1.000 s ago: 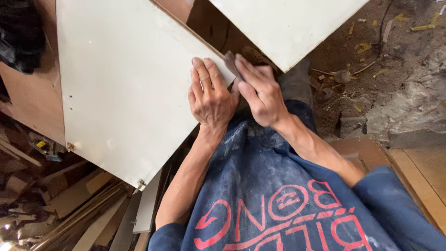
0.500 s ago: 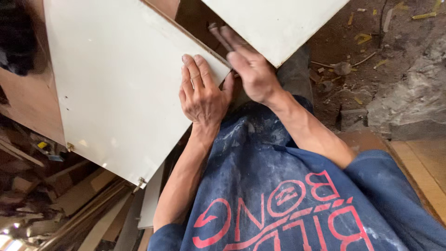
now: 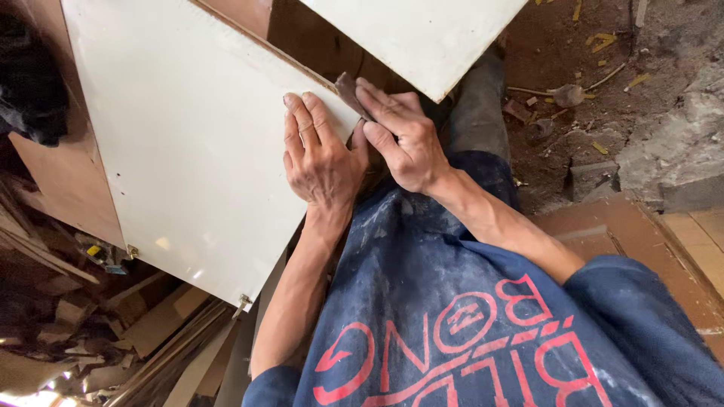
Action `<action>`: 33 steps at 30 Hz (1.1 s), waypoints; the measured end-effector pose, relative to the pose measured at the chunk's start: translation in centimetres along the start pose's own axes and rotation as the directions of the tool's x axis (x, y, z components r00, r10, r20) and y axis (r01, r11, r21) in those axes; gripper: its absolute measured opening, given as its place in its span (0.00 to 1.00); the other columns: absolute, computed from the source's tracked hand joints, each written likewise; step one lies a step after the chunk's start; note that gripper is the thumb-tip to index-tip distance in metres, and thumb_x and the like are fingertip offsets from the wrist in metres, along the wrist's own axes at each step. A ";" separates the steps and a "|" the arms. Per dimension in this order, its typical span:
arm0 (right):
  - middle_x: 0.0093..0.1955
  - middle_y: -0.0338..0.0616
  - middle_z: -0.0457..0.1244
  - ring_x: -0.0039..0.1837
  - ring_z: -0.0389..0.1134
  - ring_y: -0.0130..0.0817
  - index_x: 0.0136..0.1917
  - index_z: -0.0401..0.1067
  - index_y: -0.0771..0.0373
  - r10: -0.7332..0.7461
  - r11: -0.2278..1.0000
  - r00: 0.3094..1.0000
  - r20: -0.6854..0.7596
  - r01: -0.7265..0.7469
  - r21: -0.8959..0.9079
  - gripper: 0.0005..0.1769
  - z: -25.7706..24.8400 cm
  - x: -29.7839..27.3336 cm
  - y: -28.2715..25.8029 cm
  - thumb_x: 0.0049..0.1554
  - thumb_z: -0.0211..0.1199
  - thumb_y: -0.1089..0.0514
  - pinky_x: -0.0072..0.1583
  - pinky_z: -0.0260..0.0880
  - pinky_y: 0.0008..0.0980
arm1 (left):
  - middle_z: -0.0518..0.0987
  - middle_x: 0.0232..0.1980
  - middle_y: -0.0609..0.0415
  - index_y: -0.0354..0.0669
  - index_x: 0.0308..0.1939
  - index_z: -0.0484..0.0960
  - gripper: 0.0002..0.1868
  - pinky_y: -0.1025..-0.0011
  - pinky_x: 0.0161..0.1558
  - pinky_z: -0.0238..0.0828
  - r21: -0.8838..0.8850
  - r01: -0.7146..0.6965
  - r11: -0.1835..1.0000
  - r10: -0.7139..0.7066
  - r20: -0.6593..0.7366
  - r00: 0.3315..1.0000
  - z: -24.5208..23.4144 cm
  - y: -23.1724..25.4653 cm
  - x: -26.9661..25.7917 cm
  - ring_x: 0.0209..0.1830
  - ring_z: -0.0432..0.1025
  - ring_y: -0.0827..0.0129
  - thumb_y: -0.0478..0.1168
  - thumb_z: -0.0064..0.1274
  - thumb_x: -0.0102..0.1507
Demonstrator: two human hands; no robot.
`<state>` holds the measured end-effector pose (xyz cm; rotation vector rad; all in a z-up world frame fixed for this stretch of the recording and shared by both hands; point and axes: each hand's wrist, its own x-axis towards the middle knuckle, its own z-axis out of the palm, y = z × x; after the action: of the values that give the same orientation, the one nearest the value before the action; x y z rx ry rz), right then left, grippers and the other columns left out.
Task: The person sands the edge of a white cabinet door with a sanding block, then flips the door to sand the opposite edge. They then apply a dark edge banding strip to the sanded edge, pressing it into place by hand.
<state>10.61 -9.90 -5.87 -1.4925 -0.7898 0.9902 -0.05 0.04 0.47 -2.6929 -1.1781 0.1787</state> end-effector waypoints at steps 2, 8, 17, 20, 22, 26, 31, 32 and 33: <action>0.78 0.51 0.59 0.72 0.63 0.45 0.76 0.65 0.68 -0.033 0.999 0.999 -0.019 0.033 -0.030 0.26 0.3 -0.4 -0.4 0.69 0.54 0.53 0.74 0.62 0.37 | 0.72 0.70 0.31 0.28 0.68 0.72 0.39 0.59 0.58 0.76 0.003 0.004 1.000 -0.004 0.010 1.000 -0.3 0.1 -0.6 0.68 0.72 0.48 0.58 0.57 0.66; 0.79 0.48 0.59 0.69 0.63 0.44 0.77 0.64 0.64 -0.073 0.994 0.997 -0.017 0.072 -0.086 0.25 0.6 -0.3 0.0 0.70 0.53 0.53 0.73 0.63 0.37 | 0.72 0.69 0.31 0.28 0.68 0.73 0.38 0.58 0.57 0.77 -0.012 0.018 1.000 -0.018 -0.012 1.000 0.3 0.2 -0.8 0.67 0.72 0.47 0.60 0.53 0.68; 0.78 0.48 0.60 0.70 0.64 0.41 0.77 0.64 0.60 -0.072 0.995 0.997 -0.042 0.069 -0.077 0.25 1.6 0.1 0.8 0.71 0.51 0.51 0.73 0.64 0.36 | 0.73 0.68 0.31 0.29 0.66 0.75 0.37 0.59 0.54 0.77 -0.017 0.028 0.999 -0.029 -0.051 0.998 0.8 -0.1 -0.1 0.66 0.74 0.46 0.60 0.51 0.69; 0.78 0.49 0.60 0.72 0.64 0.42 0.77 0.64 0.62 -0.082 0.991 0.995 -0.053 0.076 -0.110 0.25 1.8 0.2 0.0 0.71 0.51 0.53 0.73 0.64 0.37 | 0.74 0.68 0.31 0.29 0.66 0.75 0.37 0.59 0.54 0.77 -0.020 0.037 0.999 -0.038 -0.058 0.998 0.5 -0.2 -0.3 0.65 0.74 0.47 0.60 0.51 0.67; 0.78 0.50 0.60 0.73 0.63 0.43 0.77 0.64 0.64 -0.067 0.991 0.996 -0.064 0.059 -0.119 0.25 1.6 0.6 -0.5 0.70 0.51 0.54 0.74 0.64 0.37 | 0.74 0.68 0.32 0.29 0.66 0.75 0.37 0.59 0.54 0.76 -0.016 0.034 0.999 -0.035 -0.052 0.998 0.6 0.0 -0.2 0.65 0.74 0.47 0.60 0.51 0.67; 0.77 0.51 0.62 0.74 0.64 0.46 0.75 0.67 0.65 -0.033 0.994 0.998 -0.057 0.027 -0.111 0.24 1.1 1.1 -1.4 0.69 0.53 0.54 0.74 0.64 0.39 | 0.73 0.68 0.32 0.29 0.66 0.75 0.36 0.59 0.56 0.76 -0.024 0.043 0.999 -0.044 -0.052 0.998 0.8 0.0 -0.1 0.66 0.74 0.48 0.60 0.52 0.68; 0.77 0.53 0.60 0.74 0.63 0.46 0.76 0.65 0.68 -0.020 0.993 0.999 -0.044 0.014 -0.115 0.25 1.1 1.3 -1.9 0.69 0.51 0.54 0.74 0.63 0.39 | 0.74 0.68 0.31 0.29 0.66 0.75 0.36 0.59 0.56 0.76 -0.017 0.037 0.999 -0.038 -0.049 0.998 0.4 -0.1 0.0 0.65 0.74 0.46 0.58 0.51 0.67; 0.77 0.52 0.60 0.73 0.63 0.46 0.75 0.65 0.68 -0.034 0.991 0.998 -0.045 0.028 -0.127 0.25 1.2 1.6 -1.8 0.69 0.50 0.54 0.74 0.63 0.39 | 0.74 0.68 0.31 0.29 0.65 0.76 0.36 0.59 0.56 0.76 -0.003 0.034 0.999 -0.034 -0.062 0.998 0.5 -0.2 0.2 0.64 0.74 0.47 0.58 0.51 0.66; 0.77 0.52 0.61 0.72 0.63 0.45 0.75 0.66 0.68 -0.034 0.990 0.999 -0.037 0.029 -0.138 0.25 1.1 1.2 -1.7 0.69 0.50 0.55 0.74 0.63 0.38 | 0.74 0.68 0.31 0.29 0.65 0.76 0.36 0.59 0.56 0.76 0.009 0.035 0.999 -0.034 -0.057 0.998 0.5 0.1 -0.1 0.64 0.74 0.47 0.58 0.50 0.66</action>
<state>10.24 -8.10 -4.41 -1.6080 -0.8650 0.8948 -0.17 -0.03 -0.02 -2.6483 -1.2028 0.1017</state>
